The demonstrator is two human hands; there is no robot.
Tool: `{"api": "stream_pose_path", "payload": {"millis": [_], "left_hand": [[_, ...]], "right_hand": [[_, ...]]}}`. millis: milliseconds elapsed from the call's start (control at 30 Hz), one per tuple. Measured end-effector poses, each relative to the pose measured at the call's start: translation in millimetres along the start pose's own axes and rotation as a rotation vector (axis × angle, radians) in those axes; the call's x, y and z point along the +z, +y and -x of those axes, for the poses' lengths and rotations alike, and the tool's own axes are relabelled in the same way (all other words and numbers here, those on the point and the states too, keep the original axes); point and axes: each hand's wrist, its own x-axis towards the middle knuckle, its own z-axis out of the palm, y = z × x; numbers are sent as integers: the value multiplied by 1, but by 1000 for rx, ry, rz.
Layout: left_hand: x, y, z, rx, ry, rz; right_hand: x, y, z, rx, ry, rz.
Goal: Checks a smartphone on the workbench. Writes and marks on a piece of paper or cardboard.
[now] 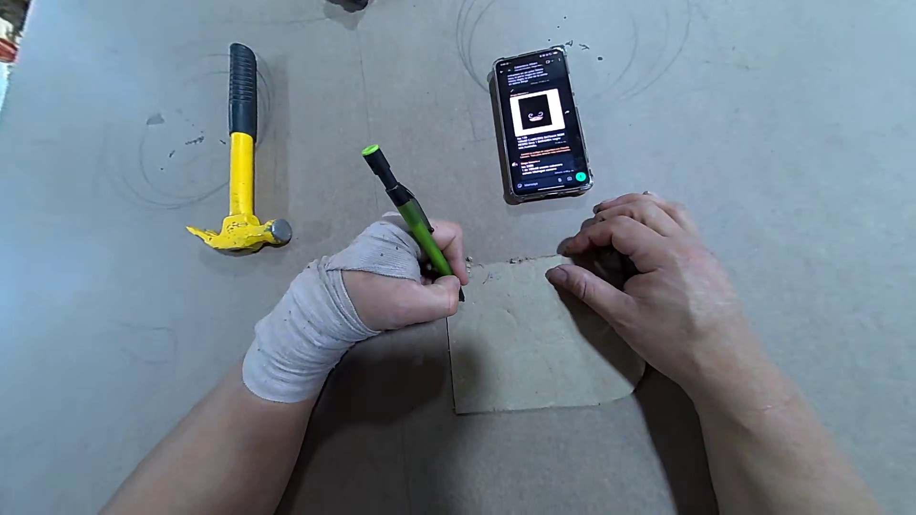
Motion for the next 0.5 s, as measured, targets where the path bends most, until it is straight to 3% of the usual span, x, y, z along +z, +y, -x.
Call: {"api": "stream_pose_path", "payload": {"millis": [500], "left_hand": [[-2,-5,0,18,-47,19]], "right_hand": [[1,0,1,5,-3,1]]}}
